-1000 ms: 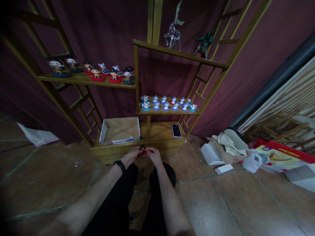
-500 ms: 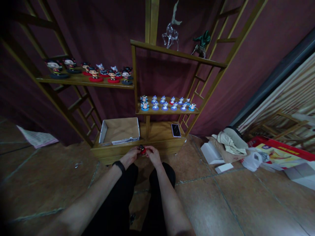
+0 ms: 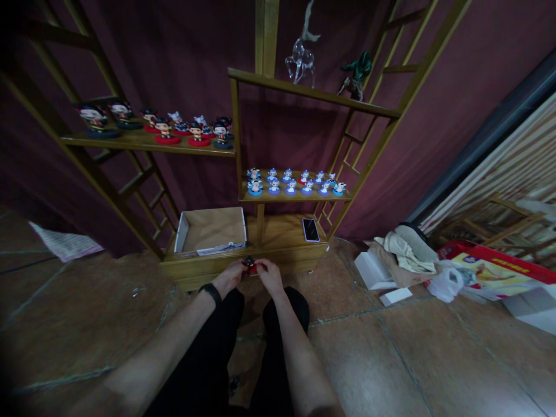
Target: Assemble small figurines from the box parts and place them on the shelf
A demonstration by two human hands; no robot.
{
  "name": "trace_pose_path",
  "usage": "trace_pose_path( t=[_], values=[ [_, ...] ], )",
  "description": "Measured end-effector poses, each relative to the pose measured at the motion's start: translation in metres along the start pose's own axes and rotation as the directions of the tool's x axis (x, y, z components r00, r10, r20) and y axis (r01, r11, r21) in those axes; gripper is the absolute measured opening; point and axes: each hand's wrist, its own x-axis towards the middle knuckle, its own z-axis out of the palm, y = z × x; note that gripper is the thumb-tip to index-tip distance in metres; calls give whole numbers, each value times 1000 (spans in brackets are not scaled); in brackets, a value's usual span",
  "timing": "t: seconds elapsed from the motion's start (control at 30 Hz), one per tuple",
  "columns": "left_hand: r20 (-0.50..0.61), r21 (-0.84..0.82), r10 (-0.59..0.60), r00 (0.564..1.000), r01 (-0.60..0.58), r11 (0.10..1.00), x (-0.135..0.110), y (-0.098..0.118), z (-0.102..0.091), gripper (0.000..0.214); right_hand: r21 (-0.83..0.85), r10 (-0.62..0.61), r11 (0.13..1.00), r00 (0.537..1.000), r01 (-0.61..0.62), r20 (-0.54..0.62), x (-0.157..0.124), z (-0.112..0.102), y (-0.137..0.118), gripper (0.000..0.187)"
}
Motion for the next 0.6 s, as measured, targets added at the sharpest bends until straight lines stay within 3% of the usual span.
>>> trace_pose_path(
  t=[0.4, 0.6],
  values=[
    [16, -18, -53, 998, 53, 998, 1, -2, -1, 10, -25, -31, 999, 1000, 31, -1, -3, -1, -8, 16],
    [12, -53, -63, 998, 63, 997, -3, 2, 0, 13, 18, 14, 1000, 999, -15, 37, -1, 1, -4, 18]
  ],
)
